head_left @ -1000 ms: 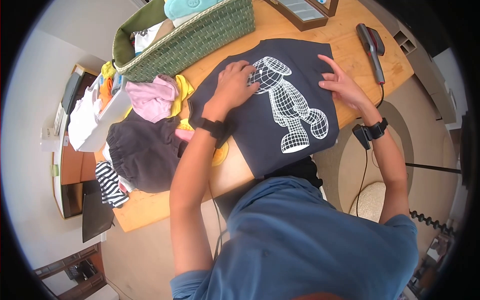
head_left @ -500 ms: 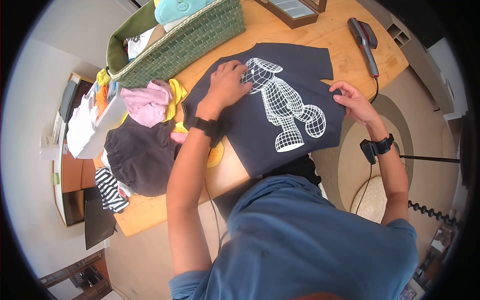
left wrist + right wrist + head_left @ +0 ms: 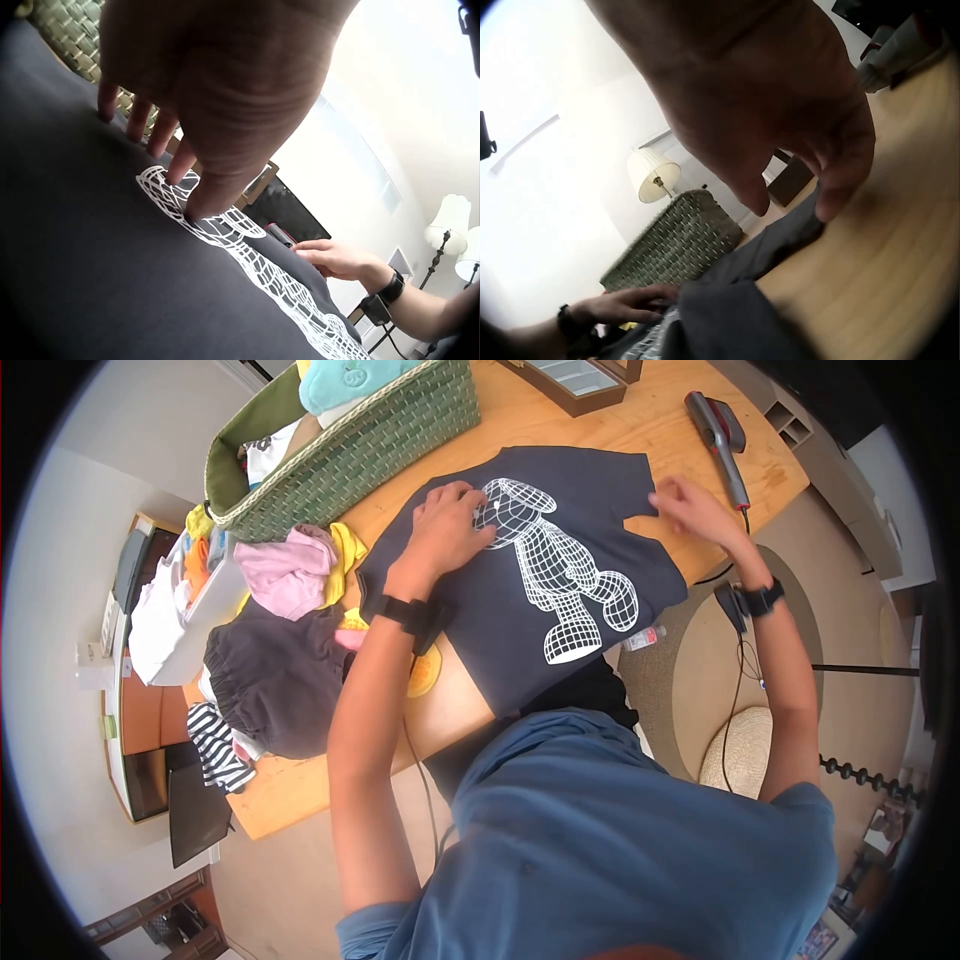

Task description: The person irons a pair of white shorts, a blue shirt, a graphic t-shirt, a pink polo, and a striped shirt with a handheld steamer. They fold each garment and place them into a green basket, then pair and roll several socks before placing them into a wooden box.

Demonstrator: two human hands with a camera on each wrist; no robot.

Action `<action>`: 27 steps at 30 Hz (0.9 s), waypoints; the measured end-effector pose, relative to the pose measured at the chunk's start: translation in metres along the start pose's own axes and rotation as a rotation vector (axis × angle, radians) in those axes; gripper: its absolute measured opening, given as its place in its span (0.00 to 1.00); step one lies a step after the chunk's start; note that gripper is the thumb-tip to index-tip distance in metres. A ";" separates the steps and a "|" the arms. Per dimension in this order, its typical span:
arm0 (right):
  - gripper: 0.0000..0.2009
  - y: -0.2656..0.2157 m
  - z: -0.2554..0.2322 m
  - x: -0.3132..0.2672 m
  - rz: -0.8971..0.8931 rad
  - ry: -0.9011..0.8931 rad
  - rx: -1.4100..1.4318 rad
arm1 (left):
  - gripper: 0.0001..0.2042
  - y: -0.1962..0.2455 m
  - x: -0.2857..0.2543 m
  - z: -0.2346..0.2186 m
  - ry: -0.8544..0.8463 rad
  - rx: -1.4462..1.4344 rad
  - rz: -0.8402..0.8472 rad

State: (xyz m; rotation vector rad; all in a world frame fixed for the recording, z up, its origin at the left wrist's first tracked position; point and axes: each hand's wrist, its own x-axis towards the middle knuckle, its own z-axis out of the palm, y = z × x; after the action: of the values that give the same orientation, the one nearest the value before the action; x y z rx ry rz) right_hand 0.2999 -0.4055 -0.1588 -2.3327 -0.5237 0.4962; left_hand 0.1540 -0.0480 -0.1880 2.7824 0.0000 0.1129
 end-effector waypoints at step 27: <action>0.23 0.034 0.013 0.124 -0.284 0.320 -0.726 | 0.24 -0.004 -0.021 0.016 0.129 -0.021 0.083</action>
State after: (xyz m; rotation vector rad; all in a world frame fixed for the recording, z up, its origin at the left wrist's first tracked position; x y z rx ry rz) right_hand 0.4061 -0.3609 -0.2168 -2.8605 -0.9759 -0.2536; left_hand 0.1341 -0.0500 -0.2064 2.7493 -0.0838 0.3110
